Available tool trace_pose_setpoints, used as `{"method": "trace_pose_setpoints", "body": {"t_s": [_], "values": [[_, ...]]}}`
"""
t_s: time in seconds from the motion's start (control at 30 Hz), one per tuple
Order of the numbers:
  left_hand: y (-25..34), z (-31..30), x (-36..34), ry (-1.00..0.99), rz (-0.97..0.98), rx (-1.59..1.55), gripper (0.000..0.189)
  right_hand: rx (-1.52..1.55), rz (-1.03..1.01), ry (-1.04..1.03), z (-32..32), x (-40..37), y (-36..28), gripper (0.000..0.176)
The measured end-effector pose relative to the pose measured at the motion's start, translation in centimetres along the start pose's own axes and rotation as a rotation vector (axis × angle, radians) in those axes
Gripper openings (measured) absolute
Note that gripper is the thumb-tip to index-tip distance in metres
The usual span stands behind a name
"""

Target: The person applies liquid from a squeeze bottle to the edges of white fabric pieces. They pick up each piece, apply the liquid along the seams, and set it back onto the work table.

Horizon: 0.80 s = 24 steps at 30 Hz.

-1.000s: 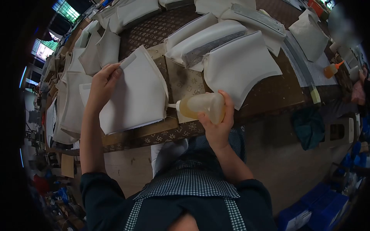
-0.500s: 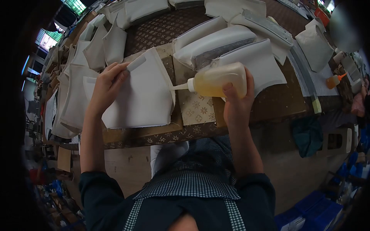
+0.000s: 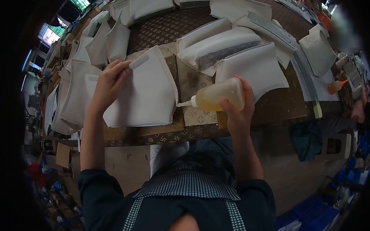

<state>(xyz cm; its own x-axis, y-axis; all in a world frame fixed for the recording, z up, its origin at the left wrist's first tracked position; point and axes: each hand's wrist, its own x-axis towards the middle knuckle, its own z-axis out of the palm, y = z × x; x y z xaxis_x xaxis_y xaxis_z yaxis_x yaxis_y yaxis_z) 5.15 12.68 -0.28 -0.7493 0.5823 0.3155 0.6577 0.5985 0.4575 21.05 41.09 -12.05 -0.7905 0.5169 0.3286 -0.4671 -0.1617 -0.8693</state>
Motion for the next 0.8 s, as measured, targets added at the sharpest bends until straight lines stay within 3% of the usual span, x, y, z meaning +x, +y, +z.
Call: {"method": "trace_pose_setpoints", "body": {"t_s": [0.17,0.27,0.37,0.4,0.5,0.6,0.7,0.8], "values": [[-0.1,-0.2,-0.4,-0.01,0.034,0.016,0.028,0.204,0.001,0.103,-0.3,0.3,0.4,0.067],[0.0,-0.7,-0.9,-0.011,0.101,0.048,0.035,0.13,0.041,0.156,-0.2,0.4,0.5,0.068],[0.1,-2.6,-2.1,-0.09,0.099,0.139,0.048,-0.032,0.021,0.072,-0.8,-0.4,0.3,0.072],[-0.3,-3.0,-2.3,-0.086,0.101,0.121,0.041,0.016,0.032,0.083,-1.0,-0.7,0.2,0.074],[-1.4,-5.4,-2.4,-0.338,-0.035,0.2,0.026,0.117,0.06,0.135,-1.9,-1.8,-0.2,0.083],[-2.4,-5.4,-0.6,-0.287,0.0,0.317,0.018,0.148,0.074,0.185,-2.6,-2.6,-0.1,0.091],[-3.7,-4.9,2.9,-0.065,-0.037,0.237,0.018,0.151,0.099,0.198,-3.1,-3.3,0.3,0.094],[-6.2,-5.0,8.1,0.025,-0.147,0.248,0.022,0.146,0.098,0.216,-3.2,-3.5,0.8,0.096]]}}
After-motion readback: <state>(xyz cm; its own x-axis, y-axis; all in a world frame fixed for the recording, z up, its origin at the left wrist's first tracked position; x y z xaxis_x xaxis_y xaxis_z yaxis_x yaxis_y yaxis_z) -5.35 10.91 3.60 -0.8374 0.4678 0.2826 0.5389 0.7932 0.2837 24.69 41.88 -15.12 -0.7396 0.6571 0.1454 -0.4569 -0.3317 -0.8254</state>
